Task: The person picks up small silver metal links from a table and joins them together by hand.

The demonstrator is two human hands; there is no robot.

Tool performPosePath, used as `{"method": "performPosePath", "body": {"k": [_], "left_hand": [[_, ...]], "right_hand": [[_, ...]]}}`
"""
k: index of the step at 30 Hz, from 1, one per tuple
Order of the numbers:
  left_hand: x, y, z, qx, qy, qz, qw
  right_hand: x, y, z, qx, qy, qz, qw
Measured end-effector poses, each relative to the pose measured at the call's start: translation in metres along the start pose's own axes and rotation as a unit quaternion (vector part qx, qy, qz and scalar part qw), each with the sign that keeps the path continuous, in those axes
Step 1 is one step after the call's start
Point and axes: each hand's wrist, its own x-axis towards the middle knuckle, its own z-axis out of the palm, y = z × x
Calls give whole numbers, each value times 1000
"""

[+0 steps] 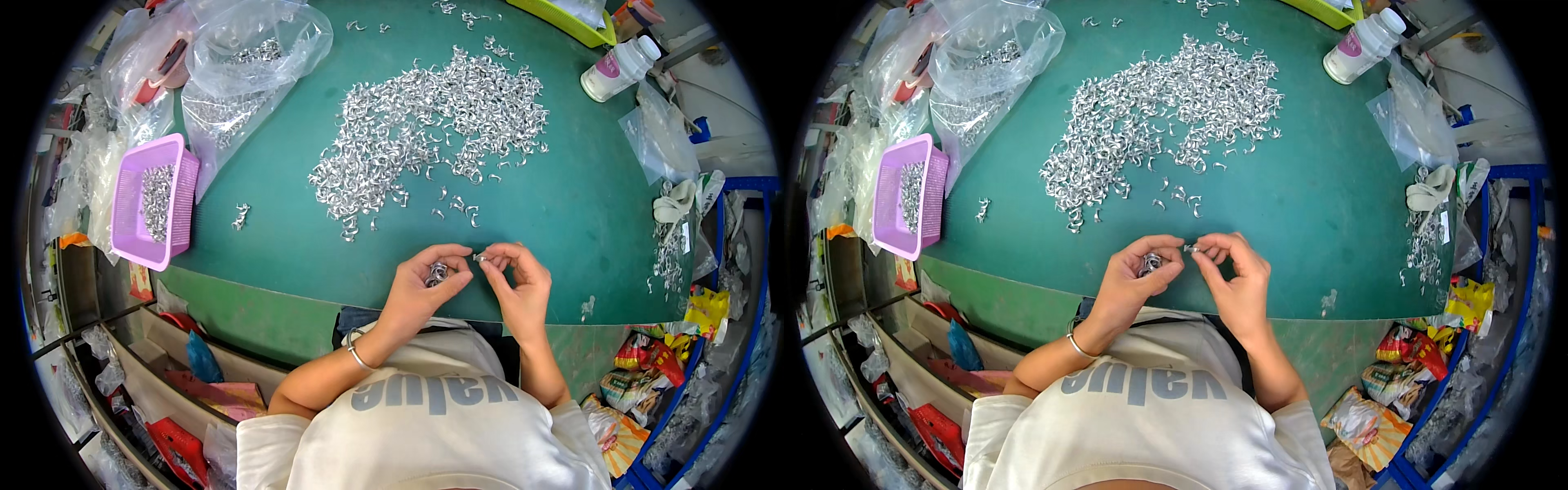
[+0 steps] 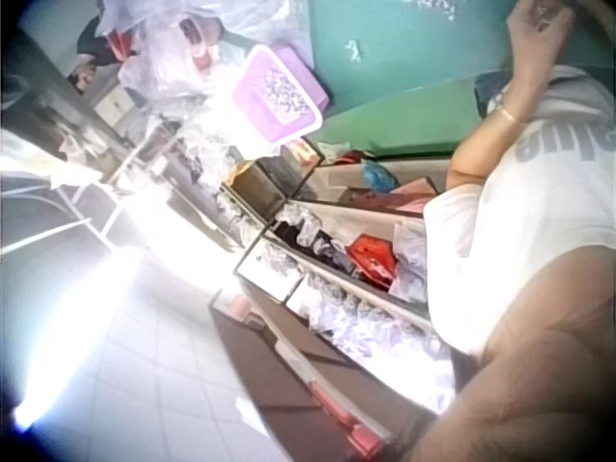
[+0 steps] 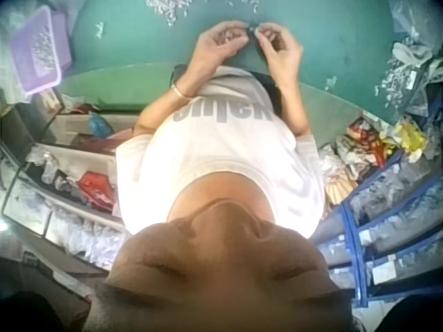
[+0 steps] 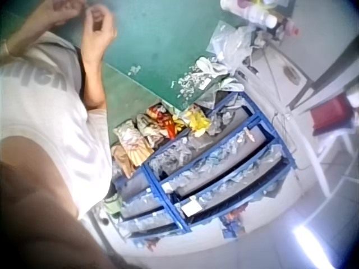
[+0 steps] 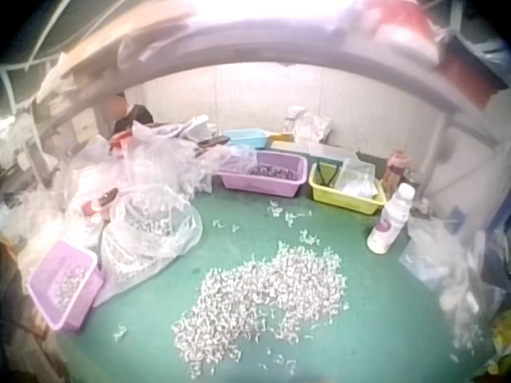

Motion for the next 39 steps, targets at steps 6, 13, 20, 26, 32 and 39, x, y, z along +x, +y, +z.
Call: {"method": "performPosePath", "body": {"k": [6,13,20,26,32,39], "left_hand": [[-6,13,5,86,17,53,995],[-12,18,2,108,2,42,993],[-5,14,-11,-269,-86,-195,939],[-5,11,-14,-282,-70,-178,940],[-4,4,-11,-175,20,-103,979],[4,4,-11,-66,17,-96,993]], "right_hand": [[-9,-21,-2,72,-37,12,997],[-15,-30,-1,160,-37,50,985],[-7,1,-4,87,-58,-11,994],[28,25,12,-315,47,-138,938],[27,23,12,-252,35,-180,950],[9,-7,5,-124,-95,-225,962]]}}
